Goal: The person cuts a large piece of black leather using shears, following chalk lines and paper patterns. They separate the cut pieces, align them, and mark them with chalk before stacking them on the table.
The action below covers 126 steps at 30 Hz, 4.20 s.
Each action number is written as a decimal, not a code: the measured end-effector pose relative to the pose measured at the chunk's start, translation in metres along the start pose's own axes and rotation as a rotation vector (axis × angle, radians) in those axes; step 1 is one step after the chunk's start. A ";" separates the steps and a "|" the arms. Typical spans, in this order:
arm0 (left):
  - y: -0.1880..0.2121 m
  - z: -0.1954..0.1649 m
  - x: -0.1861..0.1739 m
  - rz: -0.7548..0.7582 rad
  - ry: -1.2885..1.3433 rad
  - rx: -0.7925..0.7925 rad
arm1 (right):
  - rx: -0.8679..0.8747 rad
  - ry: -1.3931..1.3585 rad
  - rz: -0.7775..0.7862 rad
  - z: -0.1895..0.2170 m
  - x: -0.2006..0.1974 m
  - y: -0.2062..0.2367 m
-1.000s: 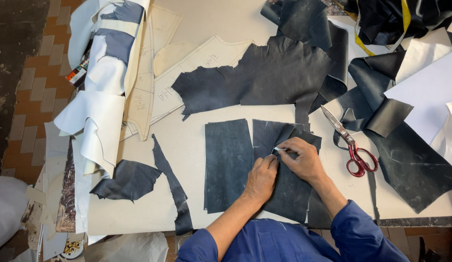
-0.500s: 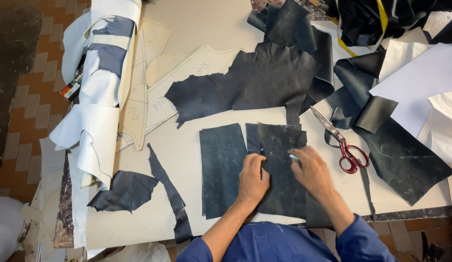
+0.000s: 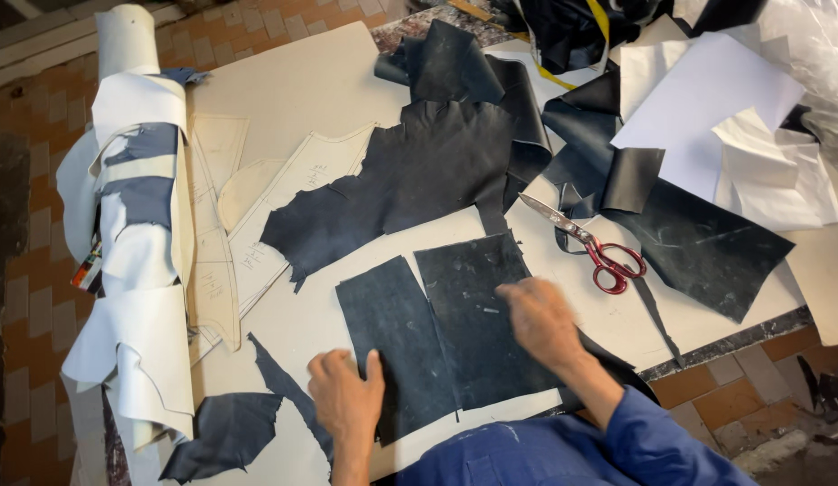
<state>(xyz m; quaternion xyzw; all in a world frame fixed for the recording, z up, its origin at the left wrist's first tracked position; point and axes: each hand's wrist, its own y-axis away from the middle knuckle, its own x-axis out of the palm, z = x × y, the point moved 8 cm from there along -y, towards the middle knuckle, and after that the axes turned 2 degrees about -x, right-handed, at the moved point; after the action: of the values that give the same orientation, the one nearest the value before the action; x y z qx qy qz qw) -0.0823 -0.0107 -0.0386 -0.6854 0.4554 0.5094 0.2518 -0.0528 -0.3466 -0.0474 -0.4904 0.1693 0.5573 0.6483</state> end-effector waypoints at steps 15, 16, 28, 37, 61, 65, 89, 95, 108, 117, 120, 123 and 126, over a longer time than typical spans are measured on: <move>-0.023 -0.006 0.058 0.039 -0.059 0.226 | 0.234 -0.005 -0.100 -0.054 -0.067 -0.006; -0.022 -0.010 0.057 0.007 -0.059 0.263 | 0.282 -0.012 -0.125 -0.070 -0.076 -0.003; -0.029 -0.032 0.036 0.030 0.703 0.345 | 0.678 0.437 -0.292 -0.237 -0.237 0.036; -0.030 -0.051 0.023 0.036 0.710 0.389 | 0.147 0.381 -0.090 -0.169 -0.153 -0.119; 0.021 -0.119 -0.106 -0.001 0.876 0.768 | -0.093 -0.369 0.387 0.102 -0.134 -0.191; 0.036 -0.098 -0.064 0.744 1.121 0.397 | 0.049 -0.598 0.396 0.113 -0.091 -0.181; 0.004 0.010 -0.019 0.700 1.234 0.209 | 0.427 -0.883 0.109 0.017 -0.046 -0.067; 0.008 -0.027 0.018 0.648 1.216 0.239 | -0.156 -0.687 0.468 0.109 -0.061 -0.074; -0.112 -0.087 -0.070 0.150 1.024 0.106 | 0.295 0.471 -0.114 -0.126 -0.058 -0.236; -0.141 -0.099 -0.024 0.272 1.103 -0.096 | 0.072 -0.058 -0.329 -0.106 -0.161 -0.303; -0.111 -0.170 -0.026 0.282 0.842 0.236 | 0.009 0.000 -0.020 -0.057 -0.189 -0.312; -0.072 -0.253 -0.061 0.024 0.682 0.762 | -0.187 -0.018 0.243 0.006 -0.195 -0.302; -0.071 -0.287 -0.052 0.265 0.807 0.719 | -0.268 -0.007 0.371 0.040 -0.198 -0.279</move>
<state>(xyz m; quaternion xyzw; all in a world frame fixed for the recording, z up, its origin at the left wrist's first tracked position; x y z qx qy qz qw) 0.1114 -0.1918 0.1028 -0.6339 0.7431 0.0464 0.2093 0.1184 -0.3948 0.2476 -0.5306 0.1787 0.6861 0.4646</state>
